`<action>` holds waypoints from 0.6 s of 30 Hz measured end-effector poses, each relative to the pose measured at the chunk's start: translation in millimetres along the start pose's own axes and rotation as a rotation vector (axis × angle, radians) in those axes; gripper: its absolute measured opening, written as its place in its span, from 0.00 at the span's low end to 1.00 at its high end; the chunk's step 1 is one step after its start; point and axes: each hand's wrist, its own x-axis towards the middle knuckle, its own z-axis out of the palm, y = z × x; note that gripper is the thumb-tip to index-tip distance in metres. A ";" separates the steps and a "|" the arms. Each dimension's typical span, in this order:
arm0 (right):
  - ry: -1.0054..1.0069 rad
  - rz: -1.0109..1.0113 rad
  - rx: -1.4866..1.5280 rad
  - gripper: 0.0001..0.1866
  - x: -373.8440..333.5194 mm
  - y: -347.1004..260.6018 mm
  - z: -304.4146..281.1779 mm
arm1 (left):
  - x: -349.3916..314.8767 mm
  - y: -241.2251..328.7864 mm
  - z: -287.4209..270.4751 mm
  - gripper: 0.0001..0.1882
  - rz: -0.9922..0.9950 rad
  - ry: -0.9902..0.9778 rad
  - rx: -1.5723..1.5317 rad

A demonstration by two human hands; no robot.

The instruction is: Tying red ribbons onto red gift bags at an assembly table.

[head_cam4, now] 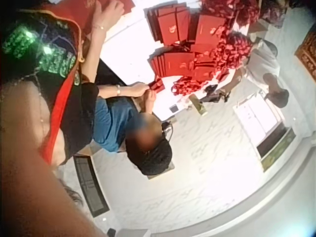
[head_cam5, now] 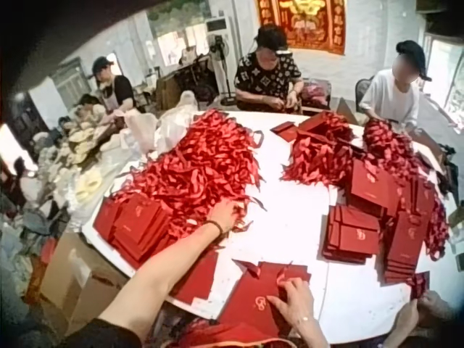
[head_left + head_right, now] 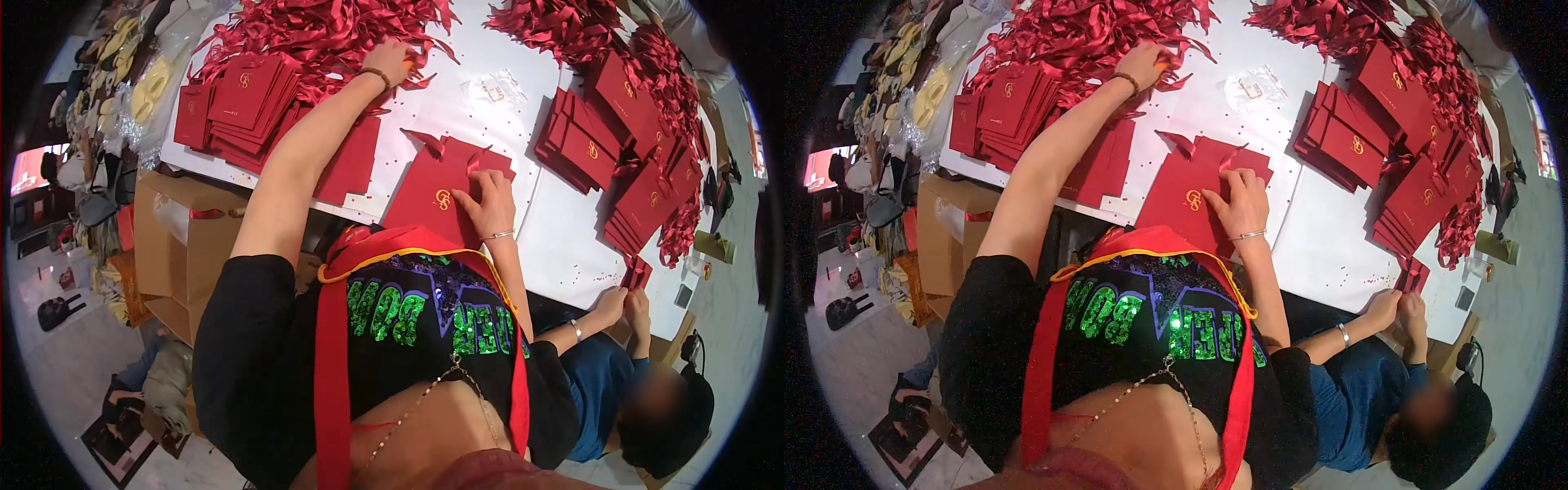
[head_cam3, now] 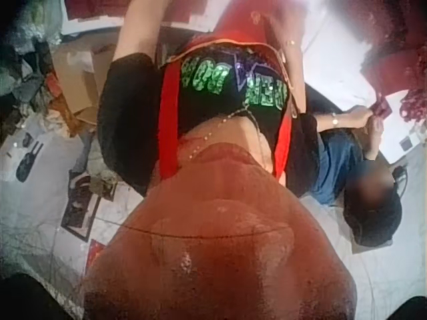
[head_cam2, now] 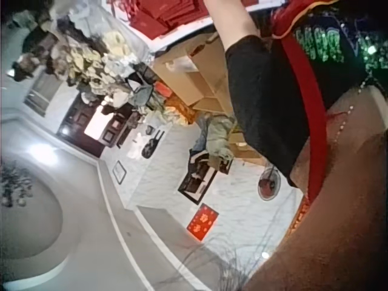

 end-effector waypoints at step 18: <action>0.045 0.041 0.036 0.20 -1.6 8.7 7.9 | -18.5 61.9 1.0 0.09 0.131 -0.018 0.300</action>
